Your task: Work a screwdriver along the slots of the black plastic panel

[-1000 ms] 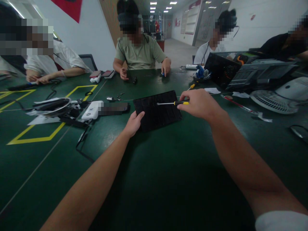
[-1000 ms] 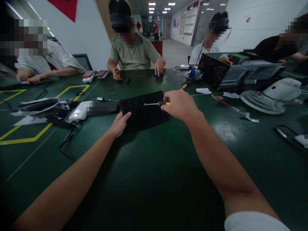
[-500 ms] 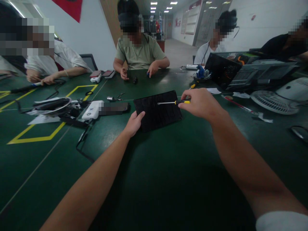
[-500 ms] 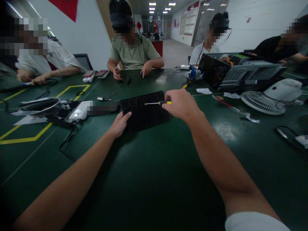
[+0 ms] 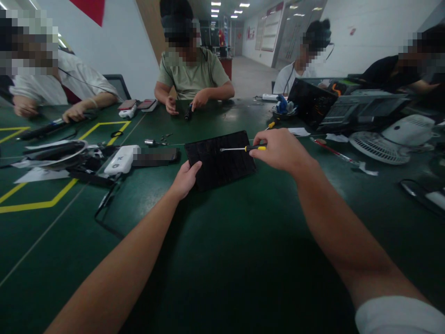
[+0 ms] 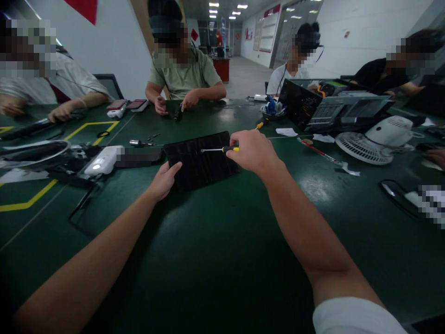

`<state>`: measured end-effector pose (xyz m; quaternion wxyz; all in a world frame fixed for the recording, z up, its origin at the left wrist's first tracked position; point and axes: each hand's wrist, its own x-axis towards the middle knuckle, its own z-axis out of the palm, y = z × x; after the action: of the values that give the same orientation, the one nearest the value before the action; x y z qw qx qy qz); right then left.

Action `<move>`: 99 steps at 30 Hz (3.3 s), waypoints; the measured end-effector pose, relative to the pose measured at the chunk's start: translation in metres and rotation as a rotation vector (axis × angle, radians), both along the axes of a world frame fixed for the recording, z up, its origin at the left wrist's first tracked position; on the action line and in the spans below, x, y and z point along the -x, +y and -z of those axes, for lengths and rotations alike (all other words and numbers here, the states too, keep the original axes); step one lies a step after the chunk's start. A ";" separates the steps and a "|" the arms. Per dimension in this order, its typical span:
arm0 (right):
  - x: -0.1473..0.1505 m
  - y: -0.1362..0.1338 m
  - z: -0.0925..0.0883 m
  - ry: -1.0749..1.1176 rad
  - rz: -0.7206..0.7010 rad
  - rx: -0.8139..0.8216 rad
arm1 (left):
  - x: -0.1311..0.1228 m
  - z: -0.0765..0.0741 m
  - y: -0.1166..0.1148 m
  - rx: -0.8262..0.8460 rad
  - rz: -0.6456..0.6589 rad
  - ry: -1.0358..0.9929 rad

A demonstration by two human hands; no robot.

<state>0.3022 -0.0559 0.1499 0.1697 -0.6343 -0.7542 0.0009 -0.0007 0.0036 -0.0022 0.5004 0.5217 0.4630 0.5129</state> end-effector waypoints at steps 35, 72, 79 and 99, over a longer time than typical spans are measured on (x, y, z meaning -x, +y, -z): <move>0.005 -0.002 -0.001 -0.102 0.113 0.096 | -0.002 -0.004 -0.005 -0.004 0.021 -0.002; -0.035 0.067 0.073 0.599 0.112 -0.084 | -0.001 -0.004 -0.003 -0.010 -0.023 0.032; -0.034 0.084 0.144 0.756 0.336 -0.001 | 0.000 -0.010 -0.010 -0.047 -0.020 0.118; -0.032 0.077 0.153 0.885 0.300 -0.106 | -0.002 -0.023 -0.008 0.081 -0.169 0.321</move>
<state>0.3339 0.0213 -0.0032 0.5055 -0.6655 -0.5082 0.2082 0.0017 -0.0046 0.0210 0.3958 0.5356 0.5994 0.4441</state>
